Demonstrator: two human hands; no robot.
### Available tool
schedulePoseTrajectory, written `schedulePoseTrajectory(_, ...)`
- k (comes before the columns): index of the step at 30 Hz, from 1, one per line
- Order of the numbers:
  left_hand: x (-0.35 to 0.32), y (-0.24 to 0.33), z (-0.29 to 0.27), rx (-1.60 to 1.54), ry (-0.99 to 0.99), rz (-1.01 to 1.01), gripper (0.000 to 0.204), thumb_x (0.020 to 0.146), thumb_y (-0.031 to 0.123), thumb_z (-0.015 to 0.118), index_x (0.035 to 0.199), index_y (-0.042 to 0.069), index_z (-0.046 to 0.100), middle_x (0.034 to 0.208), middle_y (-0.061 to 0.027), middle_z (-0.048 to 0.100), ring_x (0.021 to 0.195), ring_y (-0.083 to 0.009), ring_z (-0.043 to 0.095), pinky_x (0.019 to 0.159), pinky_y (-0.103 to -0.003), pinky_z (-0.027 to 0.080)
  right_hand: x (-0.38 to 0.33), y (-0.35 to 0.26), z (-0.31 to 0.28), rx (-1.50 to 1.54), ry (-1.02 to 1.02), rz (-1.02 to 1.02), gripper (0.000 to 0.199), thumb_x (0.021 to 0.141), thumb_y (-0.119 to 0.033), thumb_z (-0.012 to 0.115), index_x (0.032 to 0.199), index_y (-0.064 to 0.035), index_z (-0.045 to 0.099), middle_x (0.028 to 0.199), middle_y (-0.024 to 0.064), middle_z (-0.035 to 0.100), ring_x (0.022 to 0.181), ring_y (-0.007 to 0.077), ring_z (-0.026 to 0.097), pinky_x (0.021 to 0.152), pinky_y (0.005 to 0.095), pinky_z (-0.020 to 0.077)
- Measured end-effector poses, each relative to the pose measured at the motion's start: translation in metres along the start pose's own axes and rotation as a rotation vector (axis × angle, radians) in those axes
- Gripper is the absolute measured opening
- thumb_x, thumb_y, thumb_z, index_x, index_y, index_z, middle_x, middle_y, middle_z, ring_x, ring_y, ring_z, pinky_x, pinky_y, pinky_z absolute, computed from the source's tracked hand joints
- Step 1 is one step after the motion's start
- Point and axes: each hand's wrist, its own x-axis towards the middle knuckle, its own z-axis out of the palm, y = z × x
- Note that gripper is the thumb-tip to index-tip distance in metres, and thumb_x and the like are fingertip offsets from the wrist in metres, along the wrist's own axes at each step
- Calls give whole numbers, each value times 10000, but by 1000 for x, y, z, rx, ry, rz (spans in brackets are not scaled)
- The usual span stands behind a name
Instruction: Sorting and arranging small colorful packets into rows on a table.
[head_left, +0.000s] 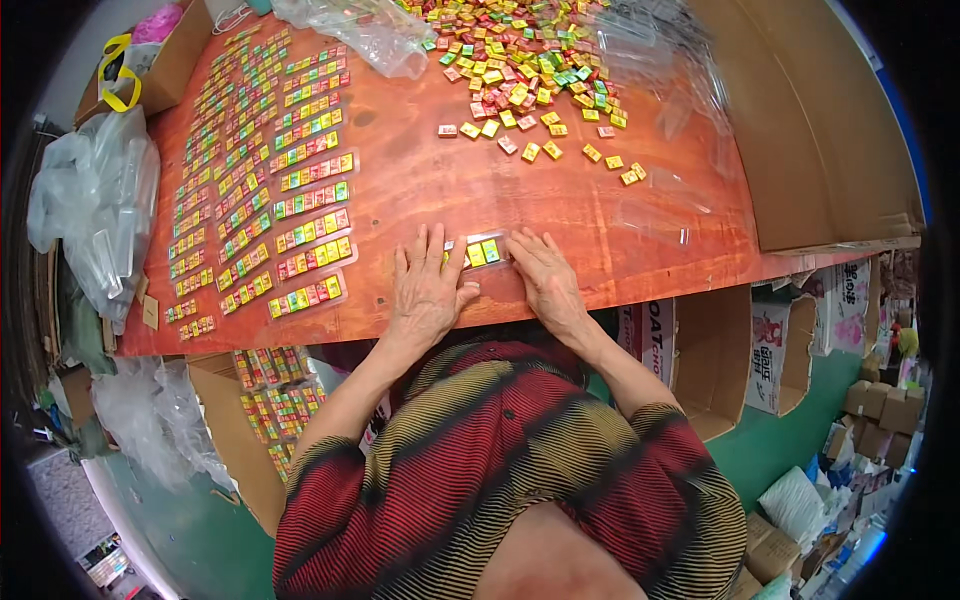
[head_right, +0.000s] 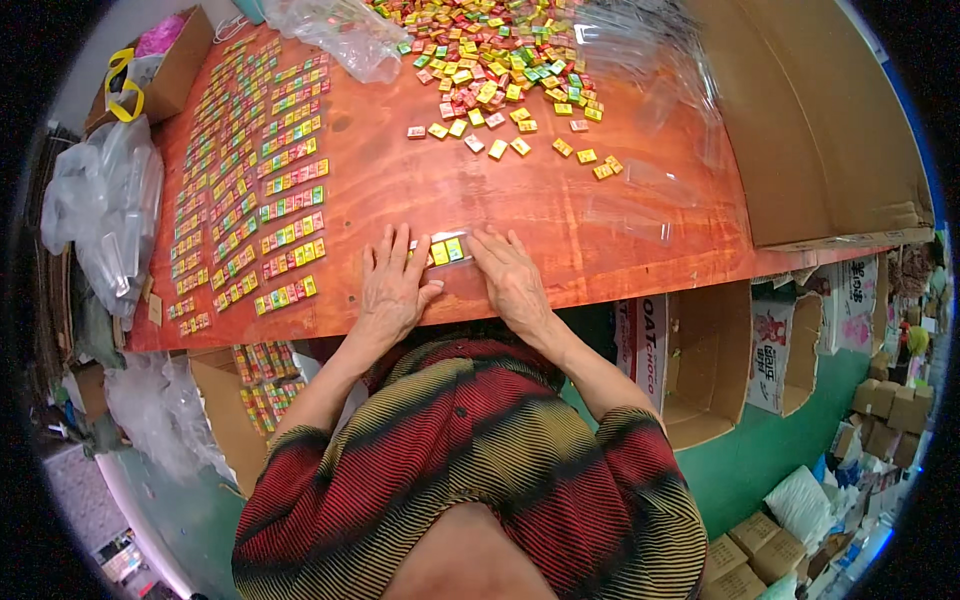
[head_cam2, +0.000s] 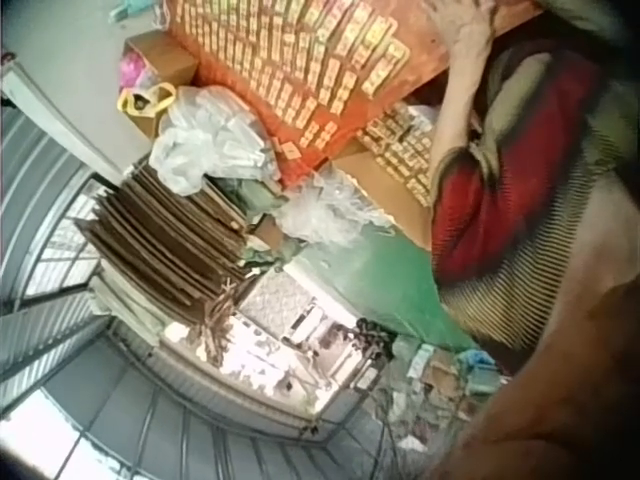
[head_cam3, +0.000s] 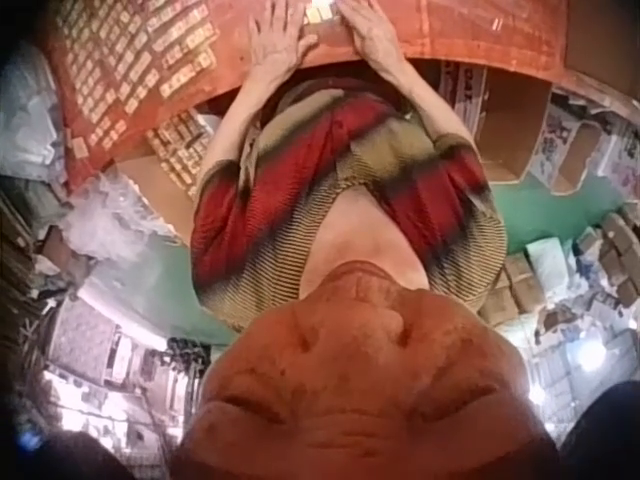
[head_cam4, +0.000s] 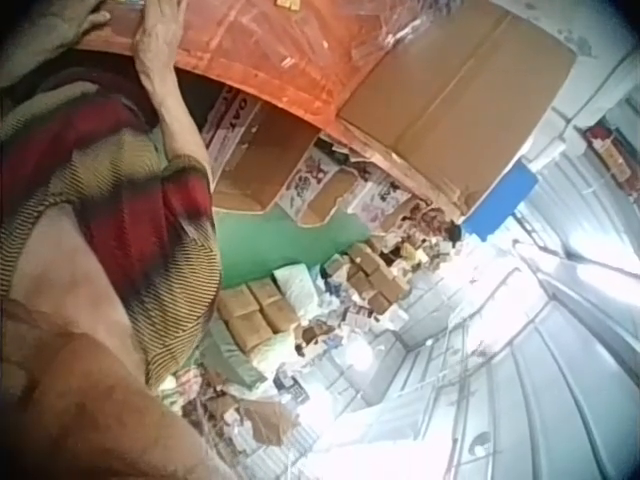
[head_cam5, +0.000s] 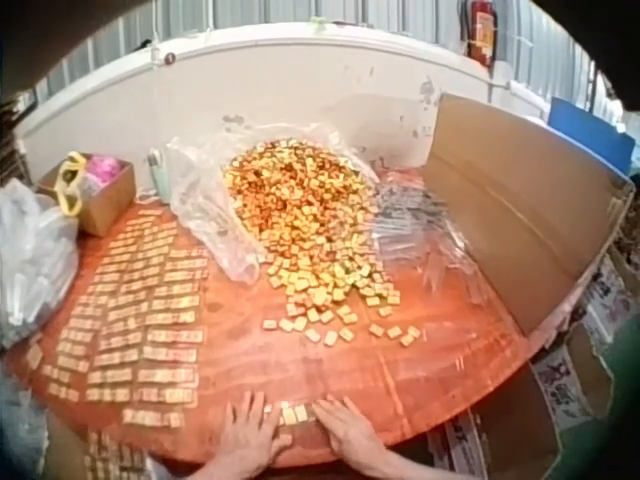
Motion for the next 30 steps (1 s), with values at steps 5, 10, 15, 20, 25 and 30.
schedulePoseTrajectory(5, 0, -1, 0, -4, -39, 0, 676, 763, 390, 590, 1303, 53, 361, 1346, -228, 294, 1256, -402, 259, 967, -589, 209, 8, -10, -9, 244, 102, 168, 369, 767, 27, 543, 1134, 4, 517, 1104, 181, 554, 1072, 316, 515, 903, 368, 413)
schedulePoseTrajectory(10, -1, -1, 1, 16, -34, 2, 674, 776, 420, 561, 1308, 59, 355, 1348, -220, 295, 1260, -396, 257, 973, -591, 196, 13, -6, -6, 200, 5, 81, 425, 738, 27, 579, 1155, -5, 505, 1099, 170, 559, 1099, 308, 497, 928, 365, 395)
schedulePoseTrajectory(15, -5, -7, 3, -2, -27, 25, 728, 802, 488, 493, 1324, 18, 303, 1361, -211, 286, 1280, -375, 239, 989, -581, 179, 16, -13, 8, -168, -153, -111, 466, 791, -83, 526, 1233, 18, 421, 1216, 201, 478, 1193, 347, 403, 1008, 435, 291)
schedulePoseTrajectory(20, -6, -11, 6, -88, 36, 46, 786, 818, 581, 380, 1337, 2, 265, 1380, -204, 258, 1292, -371, 219, 1002, -575, 153, 14, -24, 14, -189, -219, -127, 554, 811, -186, 512, 1283, 46, 334, 1320, 217, 357, 1243, 363, 321, 1029, 485, 227)
schedulePoseTrajectory(25, -6, -11, -4, -245, 50, 13, 814, 806, 617, 355, 1337, 5, 268, 1391, -204, 237, 1295, -385, 199, 1006, -579, 139, 22, -19, -2, 47, -328, -35, 609, 848, -253, 502, 1334, 20, 255, 1394, 204, 248, 1305, 355, 208, 1050, 502, 150)
schedulePoseTrajectory(30, -4, 8, -7, 33, -10, 21, 765, 753, 540, 518, 1320, 58, 338, 1379, -199, 260, 1279, -399, 218, 994, -595, 154, 49, 0, -4, 87, -132, 41, 522, 849, -157, 498, 1333, -72, 322, 1397, 158, 267, 1317, 332, 190, 1058, 483, 130)
